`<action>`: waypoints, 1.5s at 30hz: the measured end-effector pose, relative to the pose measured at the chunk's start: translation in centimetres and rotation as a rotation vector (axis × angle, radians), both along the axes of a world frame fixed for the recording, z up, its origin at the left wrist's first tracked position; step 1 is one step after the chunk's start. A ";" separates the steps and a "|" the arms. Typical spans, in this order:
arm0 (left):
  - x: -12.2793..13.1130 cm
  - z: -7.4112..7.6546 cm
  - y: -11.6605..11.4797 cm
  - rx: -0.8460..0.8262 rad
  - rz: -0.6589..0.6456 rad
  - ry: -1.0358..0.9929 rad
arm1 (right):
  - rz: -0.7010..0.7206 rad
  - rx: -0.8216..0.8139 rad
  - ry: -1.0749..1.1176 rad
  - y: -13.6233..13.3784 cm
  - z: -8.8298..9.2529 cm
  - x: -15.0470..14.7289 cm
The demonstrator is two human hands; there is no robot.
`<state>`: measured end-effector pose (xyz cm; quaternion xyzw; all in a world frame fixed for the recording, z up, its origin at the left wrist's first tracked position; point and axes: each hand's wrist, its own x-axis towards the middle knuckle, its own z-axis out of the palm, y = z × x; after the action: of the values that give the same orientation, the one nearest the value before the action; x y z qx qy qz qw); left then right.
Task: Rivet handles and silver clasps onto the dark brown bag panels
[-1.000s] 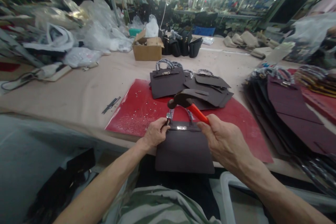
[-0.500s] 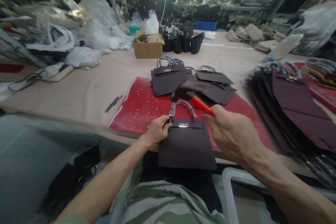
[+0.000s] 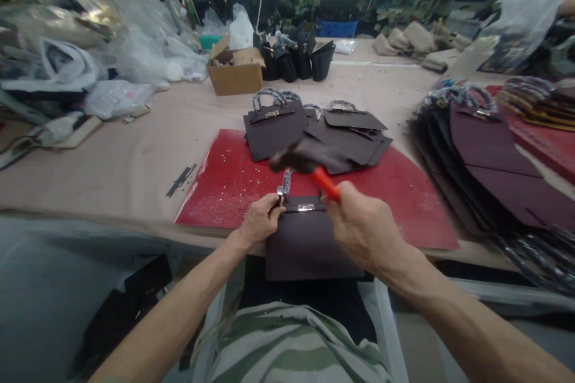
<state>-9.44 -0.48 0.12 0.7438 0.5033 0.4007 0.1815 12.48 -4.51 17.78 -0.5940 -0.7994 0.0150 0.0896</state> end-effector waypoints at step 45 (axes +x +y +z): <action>1.1 2.5 -1.4 -0.235 0.235 -0.578 | -0.483 -0.527 1.186 4.1 -14.9 5.9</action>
<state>-8.38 -1.91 2.67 0.5102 0.5560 0.5524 0.3541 18.36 -0.45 2.88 -0.6488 -0.4304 0.5104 0.3652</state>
